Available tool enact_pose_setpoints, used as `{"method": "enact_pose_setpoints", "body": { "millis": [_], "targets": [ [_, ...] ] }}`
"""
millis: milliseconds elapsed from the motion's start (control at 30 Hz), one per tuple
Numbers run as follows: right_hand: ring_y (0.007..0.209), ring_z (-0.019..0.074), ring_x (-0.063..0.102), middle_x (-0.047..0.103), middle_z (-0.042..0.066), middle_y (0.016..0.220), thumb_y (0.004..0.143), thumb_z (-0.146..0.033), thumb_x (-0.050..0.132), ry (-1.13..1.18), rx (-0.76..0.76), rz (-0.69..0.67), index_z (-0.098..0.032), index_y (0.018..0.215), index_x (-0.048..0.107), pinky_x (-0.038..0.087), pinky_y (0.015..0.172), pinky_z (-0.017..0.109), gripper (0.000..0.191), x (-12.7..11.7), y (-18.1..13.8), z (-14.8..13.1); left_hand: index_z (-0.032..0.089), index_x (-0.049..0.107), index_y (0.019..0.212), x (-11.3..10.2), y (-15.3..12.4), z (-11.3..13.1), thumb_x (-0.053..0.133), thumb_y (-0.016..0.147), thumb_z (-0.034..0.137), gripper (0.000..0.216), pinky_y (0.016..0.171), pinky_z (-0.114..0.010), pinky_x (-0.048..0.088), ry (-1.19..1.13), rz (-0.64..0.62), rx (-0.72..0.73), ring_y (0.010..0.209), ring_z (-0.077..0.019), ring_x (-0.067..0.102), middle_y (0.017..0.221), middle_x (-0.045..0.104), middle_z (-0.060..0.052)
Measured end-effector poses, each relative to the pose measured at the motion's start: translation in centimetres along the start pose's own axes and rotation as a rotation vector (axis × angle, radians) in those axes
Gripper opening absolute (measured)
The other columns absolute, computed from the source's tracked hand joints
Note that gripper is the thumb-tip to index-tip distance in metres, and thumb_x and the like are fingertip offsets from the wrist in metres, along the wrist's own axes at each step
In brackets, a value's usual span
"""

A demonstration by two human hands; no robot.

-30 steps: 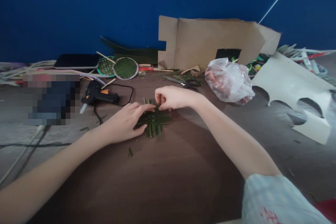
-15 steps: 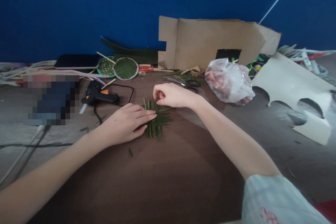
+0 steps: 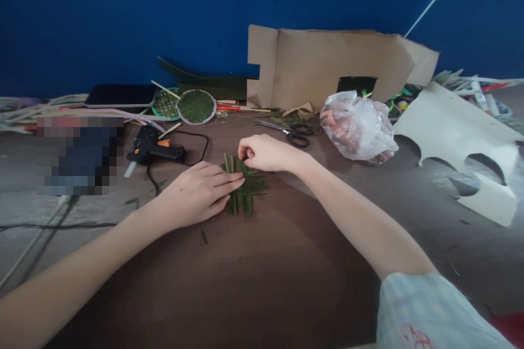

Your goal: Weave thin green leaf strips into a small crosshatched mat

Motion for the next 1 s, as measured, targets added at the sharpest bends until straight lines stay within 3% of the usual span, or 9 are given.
{"method": "enact_pose_setpoints", "body": {
  "millis": [700,1000],
  "targets": [
    [0.058,0.01,0.046,0.054,-0.002,0.067,0.067,-0.019,0.053,-0.007,-0.01,0.016,-0.019,0.083,0.058,0.031,0.056,0.022,0.016,0.1,0.1,0.3,0.014,0.06,0.113,0.1,-0.1,0.3,0.046,0.085,0.02,0.032,0.07,-0.032,0.041,0.07,0.058,0.021,0.081,-0.0166,0.057,0.114,0.064,-0.005],
    [0.054,0.0086,0.045,0.056,-0.003,0.065,0.068,-0.018,0.053,0.039,0.005,-0.038,-0.017,0.084,0.06,0.031,0.053,0.022,0.017,-0.1,0.1,0.3,0.009,0.059,0.113,0.0,0.0,1.2,0.051,0.08,0.017,0.035,0.069,-0.031,0.041,0.165,0.018,0.03,0.079,-0.0171,0.058,0.118,0.062,-0.008]
  ]
}}
Point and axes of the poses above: each hand's wrist, its own y-axis towards the middle knuckle, its own x-axis out of the palm, z = x × y, the point moved 1 cm from there along y, towards the middle knuckle
